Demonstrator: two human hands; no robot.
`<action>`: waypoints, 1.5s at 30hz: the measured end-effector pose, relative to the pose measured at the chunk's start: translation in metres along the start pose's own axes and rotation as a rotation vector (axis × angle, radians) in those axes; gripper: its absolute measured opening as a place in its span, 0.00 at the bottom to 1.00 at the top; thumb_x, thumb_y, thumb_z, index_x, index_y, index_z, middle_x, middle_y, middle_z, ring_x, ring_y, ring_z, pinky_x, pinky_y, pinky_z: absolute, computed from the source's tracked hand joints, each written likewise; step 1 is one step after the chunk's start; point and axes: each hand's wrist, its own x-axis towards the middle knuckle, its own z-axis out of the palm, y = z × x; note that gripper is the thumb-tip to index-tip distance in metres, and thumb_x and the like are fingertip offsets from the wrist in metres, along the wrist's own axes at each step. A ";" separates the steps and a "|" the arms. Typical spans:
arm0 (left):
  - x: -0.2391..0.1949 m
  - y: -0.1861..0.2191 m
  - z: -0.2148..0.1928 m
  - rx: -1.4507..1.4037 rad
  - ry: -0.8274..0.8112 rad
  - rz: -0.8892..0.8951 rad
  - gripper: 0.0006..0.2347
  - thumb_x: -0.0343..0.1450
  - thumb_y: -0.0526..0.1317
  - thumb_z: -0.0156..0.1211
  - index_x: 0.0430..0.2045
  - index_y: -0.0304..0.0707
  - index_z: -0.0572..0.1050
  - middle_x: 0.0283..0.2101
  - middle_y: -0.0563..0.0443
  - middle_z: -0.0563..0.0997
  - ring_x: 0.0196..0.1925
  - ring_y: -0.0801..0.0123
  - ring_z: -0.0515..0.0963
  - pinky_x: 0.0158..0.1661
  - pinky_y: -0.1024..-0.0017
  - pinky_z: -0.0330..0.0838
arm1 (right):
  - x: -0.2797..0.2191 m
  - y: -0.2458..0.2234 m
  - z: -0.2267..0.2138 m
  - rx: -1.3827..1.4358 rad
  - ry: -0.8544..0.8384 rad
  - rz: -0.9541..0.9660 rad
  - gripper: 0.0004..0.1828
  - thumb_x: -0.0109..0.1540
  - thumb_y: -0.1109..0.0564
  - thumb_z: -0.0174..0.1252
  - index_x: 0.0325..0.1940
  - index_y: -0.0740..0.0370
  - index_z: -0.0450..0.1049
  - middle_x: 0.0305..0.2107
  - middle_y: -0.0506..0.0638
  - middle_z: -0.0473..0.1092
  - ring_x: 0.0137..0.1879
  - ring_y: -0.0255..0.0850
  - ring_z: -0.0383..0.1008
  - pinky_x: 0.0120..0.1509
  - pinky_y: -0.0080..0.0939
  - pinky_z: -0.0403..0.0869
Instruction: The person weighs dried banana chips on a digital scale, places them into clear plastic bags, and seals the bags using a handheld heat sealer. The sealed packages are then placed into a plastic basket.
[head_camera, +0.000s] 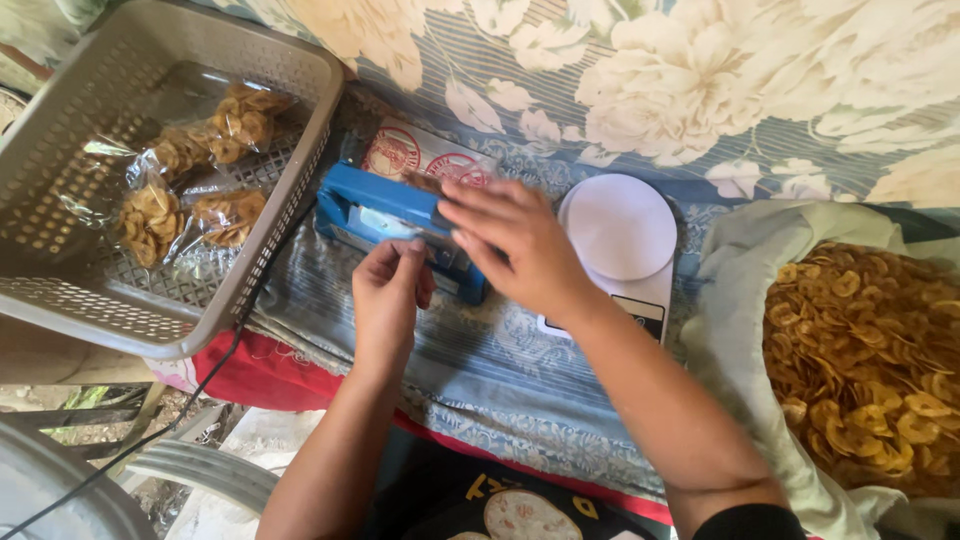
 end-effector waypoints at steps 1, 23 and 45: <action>0.000 0.002 0.003 -0.006 -0.004 0.007 0.09 0.77 0.40 0.59 0.30 0.33 0.76 0.20 0.55 0.75 0.19 0.79 0.69 0.22 0.79 0.61 | 0.005 0.002 -0.004 0.014 0.007 -0.008 0.19 0.67 0.58 0.64 0.63 0.55 0.76 0.63 0.46 0.72 0.64 0.48 0.71 0.72 0.46 0.68; 0.049 0.025 0.199 0.119 -0.371 0.445 0.11 0.74 0.37 0.62 0.46 0.29 0.77 0.34 0.55 0.79 0.33 0.80 0.75 0.33 0.79 0.71 | -0.119 0.123 -0.068 1.303 0.538 0.820 0.15 0.66 0.66 0.57 0.57 0.67 0.75 0.47 0.53 0.77 0.53 0.42 0.79 0.59 0.44 0.78; 0.065 -0.062 0.185 -0.243 -0.726 -0.057 0.12 0.75 0.35 0.63 0.51 0.28 0.79 0.48 0.48 0.84 0.48 0.73 0.82 0.52 0.73 0.77 | -0.112 0.116 -0.059 1.078 0.579 0.630 0.16 0.68 0.67 0.58 0.60 0.66 0.74 0.51 0.51 0.76 0.56 0.36 0.76 0.63 0.37 0.75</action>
